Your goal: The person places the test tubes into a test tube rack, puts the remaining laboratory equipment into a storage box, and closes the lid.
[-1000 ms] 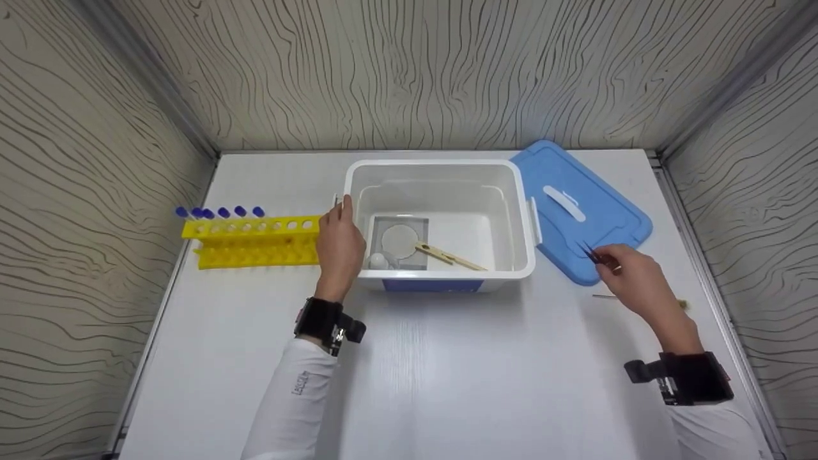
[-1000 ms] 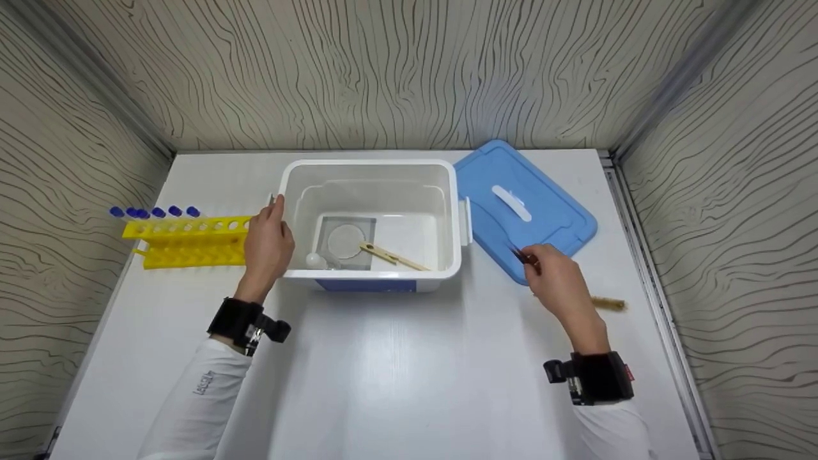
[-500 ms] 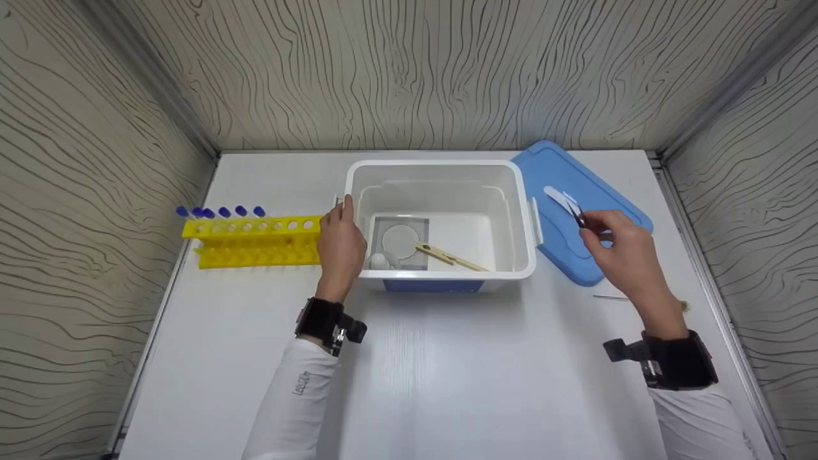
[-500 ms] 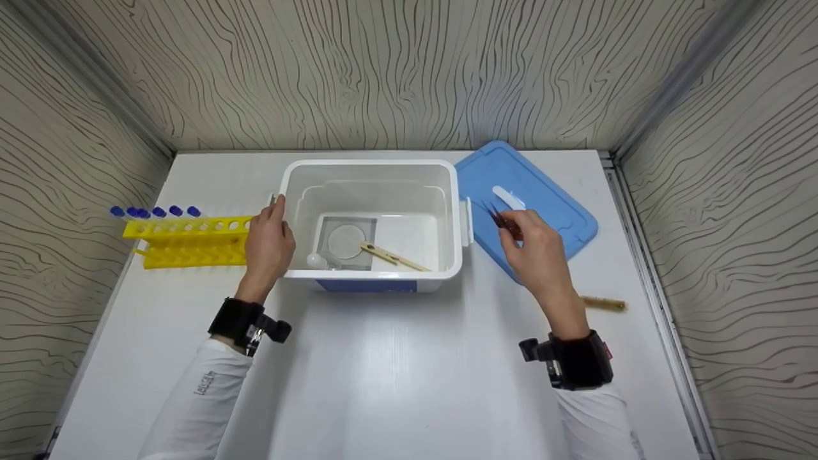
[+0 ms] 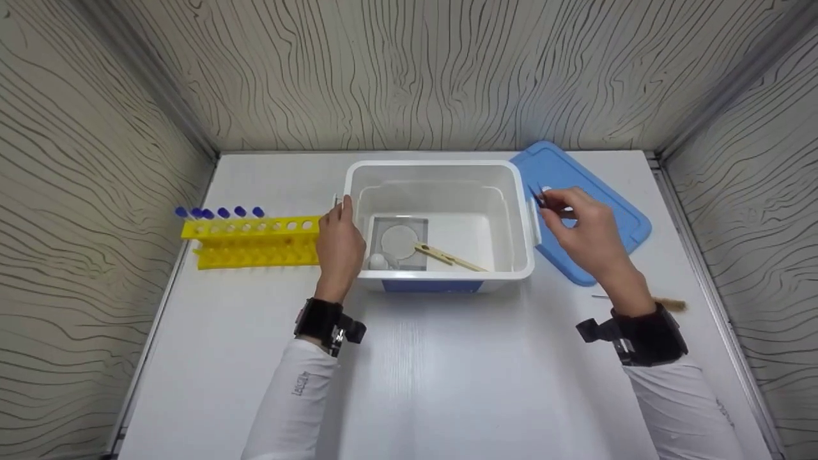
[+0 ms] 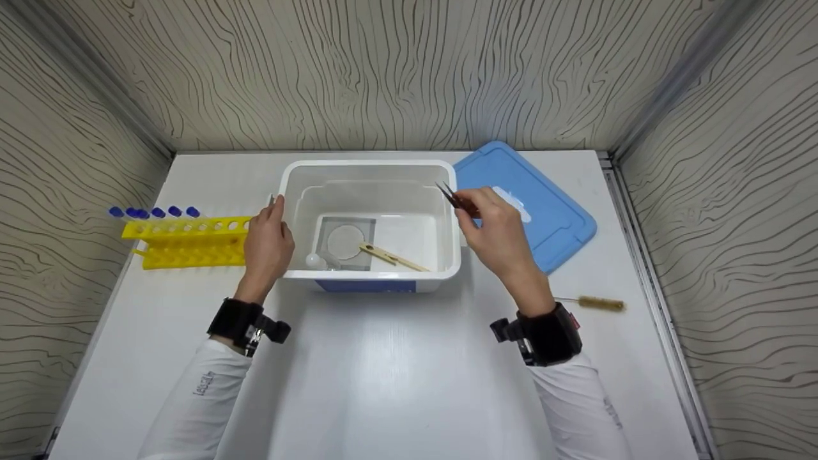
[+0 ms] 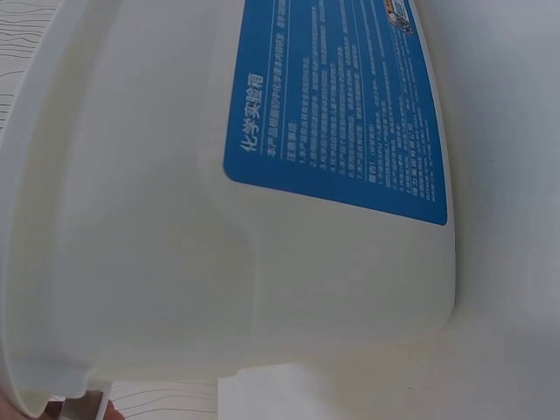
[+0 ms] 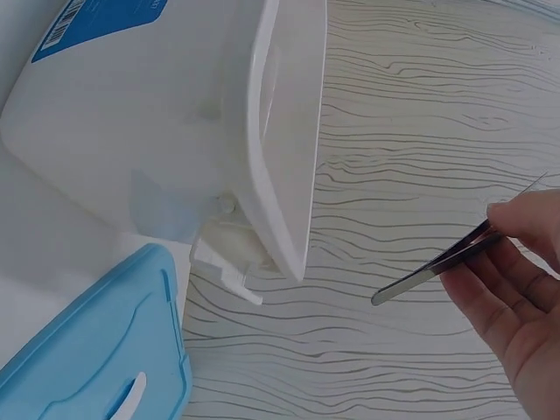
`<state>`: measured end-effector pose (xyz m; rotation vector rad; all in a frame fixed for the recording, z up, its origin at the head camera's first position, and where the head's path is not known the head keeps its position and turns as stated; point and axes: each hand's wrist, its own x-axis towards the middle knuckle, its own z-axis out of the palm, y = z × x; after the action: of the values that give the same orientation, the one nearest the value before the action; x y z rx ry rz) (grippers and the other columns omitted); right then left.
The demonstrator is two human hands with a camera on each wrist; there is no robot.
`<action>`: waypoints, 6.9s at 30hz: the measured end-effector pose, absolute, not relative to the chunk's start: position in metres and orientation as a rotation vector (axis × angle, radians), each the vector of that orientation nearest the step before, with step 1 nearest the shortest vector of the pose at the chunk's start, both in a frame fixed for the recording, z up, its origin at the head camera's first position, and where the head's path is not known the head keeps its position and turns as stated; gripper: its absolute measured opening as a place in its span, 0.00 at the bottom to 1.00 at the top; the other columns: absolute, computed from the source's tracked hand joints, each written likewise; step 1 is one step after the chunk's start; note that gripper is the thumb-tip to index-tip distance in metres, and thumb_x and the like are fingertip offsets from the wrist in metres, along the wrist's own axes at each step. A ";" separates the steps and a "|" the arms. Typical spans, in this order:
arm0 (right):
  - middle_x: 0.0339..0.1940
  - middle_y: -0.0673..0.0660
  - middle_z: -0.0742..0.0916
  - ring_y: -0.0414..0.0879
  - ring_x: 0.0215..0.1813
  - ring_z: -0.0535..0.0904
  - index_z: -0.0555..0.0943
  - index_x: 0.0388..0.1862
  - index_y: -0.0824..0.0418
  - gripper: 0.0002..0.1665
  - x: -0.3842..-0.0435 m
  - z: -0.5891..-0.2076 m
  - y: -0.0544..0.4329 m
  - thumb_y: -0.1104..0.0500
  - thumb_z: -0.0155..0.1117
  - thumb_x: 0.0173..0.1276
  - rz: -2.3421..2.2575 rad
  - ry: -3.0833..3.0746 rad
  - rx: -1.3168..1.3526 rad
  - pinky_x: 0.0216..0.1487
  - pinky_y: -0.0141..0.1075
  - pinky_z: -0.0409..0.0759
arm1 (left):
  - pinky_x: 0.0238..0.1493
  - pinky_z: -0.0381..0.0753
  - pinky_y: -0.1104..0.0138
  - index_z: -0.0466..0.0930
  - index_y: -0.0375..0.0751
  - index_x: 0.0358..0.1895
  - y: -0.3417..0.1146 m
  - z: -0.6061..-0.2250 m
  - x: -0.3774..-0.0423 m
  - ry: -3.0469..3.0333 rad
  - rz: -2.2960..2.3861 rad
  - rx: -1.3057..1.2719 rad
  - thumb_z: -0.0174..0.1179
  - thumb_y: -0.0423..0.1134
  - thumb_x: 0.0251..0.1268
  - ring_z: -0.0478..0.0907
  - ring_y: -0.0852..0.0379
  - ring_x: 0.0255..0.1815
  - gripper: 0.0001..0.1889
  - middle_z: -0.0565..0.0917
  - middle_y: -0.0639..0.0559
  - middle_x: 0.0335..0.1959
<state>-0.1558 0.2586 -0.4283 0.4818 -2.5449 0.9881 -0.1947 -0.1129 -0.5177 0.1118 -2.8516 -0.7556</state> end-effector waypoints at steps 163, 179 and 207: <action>0.44 0.82 0.84 0.72 0.35 0.81 0.82 0.55 0.74 0.21 -0.099 -0.585 0.464 0.70 0.68 0.62 0.449 -3.078 0.092 0.23 0.50 0.77 | 0.57 0.87 0.44 0.69 0.36 0.78 -0.111 -0.516 -0.194 -2.845 -0.756 0.127 0.52 0.27 0.76 0.77 0.31 0.69 0.28 0.79 0.33 0.70; 0.55 0.90 0.77 0.87 0.53 0.76 0.78 0.60 0.79 0.25 -0.093 -0.609 0.474 0.74 0.59 0.63 0.350 -3.215 0.130 0.51 0.75 0.77 | 0.59 0.86 0.43 0.70 0.36 0.77 -0.111 -0.517 -0.195 -2.837 -0.737 0.128 0.52 0.27 0.76 0.78 0.31 0.68 0.27 0.79 0.32 0.69; 0.37 0.76 0.82 0.77 0.39 0.81 0.80 0.51 0.81 0.16 -0.084 -0.609 0.481 0.73 0.58 0.67 0.485 -3.216 0.006 0.42 0.67 0.81 | 0.62 0.85 0.43 0.68 0.37 0.78 -0.111 -0.516 -0.194 -2.834 -0.776 0.128 0.53 0.26 0.76 0.76 0.30 0.70 0.29 0.79 0.32 0.70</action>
<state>-0.0842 0.4809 -0.6093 0.0063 -3.2160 0.4849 -0.1940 -0.1114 -0.5159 0.1278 -2.8345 -0.7758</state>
